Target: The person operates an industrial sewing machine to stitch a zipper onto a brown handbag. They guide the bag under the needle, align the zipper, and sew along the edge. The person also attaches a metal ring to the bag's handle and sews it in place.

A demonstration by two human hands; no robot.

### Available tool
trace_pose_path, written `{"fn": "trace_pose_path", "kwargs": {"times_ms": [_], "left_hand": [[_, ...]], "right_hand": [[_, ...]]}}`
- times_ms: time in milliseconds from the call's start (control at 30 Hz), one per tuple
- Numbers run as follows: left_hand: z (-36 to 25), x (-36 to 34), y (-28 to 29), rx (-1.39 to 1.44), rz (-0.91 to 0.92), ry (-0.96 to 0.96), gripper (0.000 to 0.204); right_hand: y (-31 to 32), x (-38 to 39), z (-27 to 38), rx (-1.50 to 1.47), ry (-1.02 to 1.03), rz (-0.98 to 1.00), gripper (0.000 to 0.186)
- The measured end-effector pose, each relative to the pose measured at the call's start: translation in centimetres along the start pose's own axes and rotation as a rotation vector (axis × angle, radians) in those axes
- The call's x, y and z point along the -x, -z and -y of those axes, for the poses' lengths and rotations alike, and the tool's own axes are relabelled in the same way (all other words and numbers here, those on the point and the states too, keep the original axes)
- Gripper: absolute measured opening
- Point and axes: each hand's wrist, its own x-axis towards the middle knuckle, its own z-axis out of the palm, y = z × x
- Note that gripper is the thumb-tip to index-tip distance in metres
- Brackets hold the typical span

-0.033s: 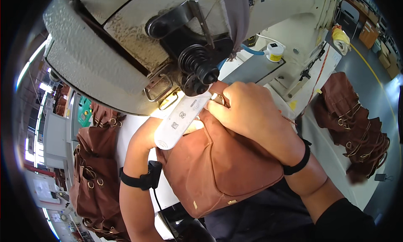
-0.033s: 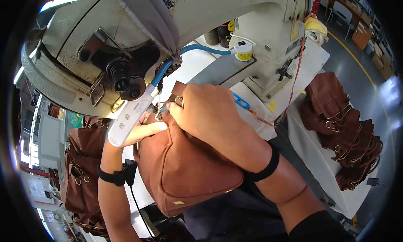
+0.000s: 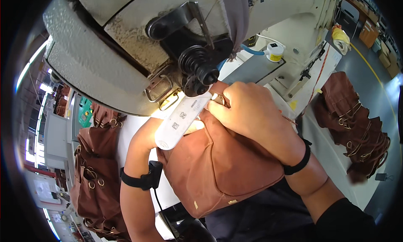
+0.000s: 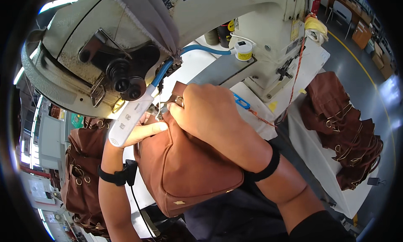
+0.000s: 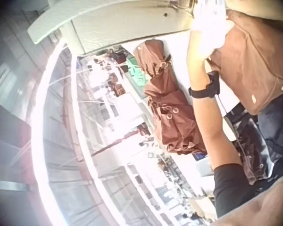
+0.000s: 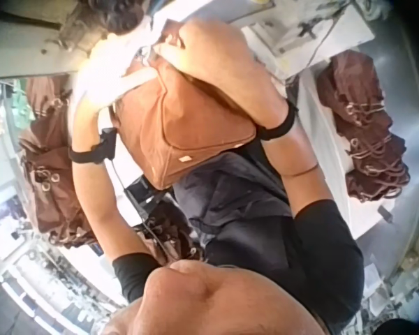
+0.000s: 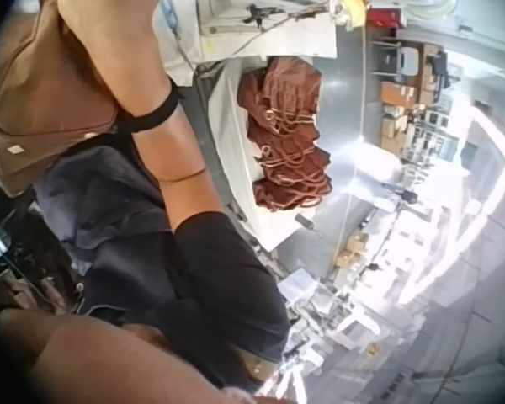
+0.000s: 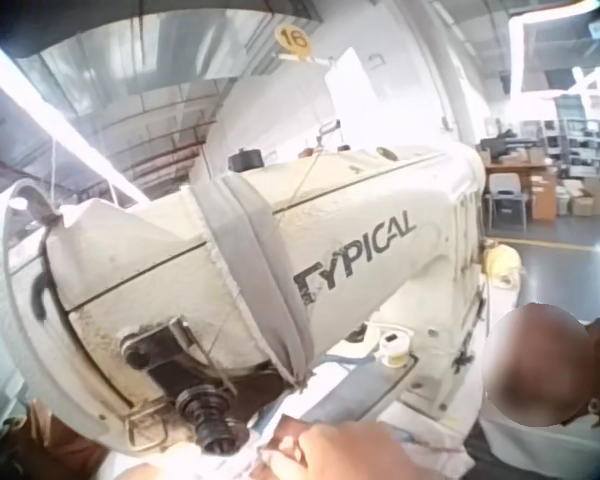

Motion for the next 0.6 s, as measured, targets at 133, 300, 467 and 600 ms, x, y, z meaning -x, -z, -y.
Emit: {"fn": "trace_pose_path", "kwargs": {"times_ms": [133, 300, 467, 600], "left_hand": [[0.7, -0.2, -0.1, 0.012, -0.014, 0.003, 0.060], [1.0, -0.3, -0.3, 0.089, -0.020, 0.044, 0.077], [0.7, -0.1, 0.9, -0.197, -0.170, -0.076, 0.087], [-1.2, 0.6, 1.9, 0.011, -0.049, 0.163, 0.074]], "right_hand": [[0.5, 0.2, 0.0, -0.031, 0.018, -0.017, 0.030], [0.0, 0.3, -0.5, -0.148, -0.001, -0.025, 0.035], [-2.7, 3.6, -2.5, -0.585, -0.082, -0.011, 0.039], [-5.0, 5.3, -3.2, -1.199, -0.130, 0.076, 0.026]]}}
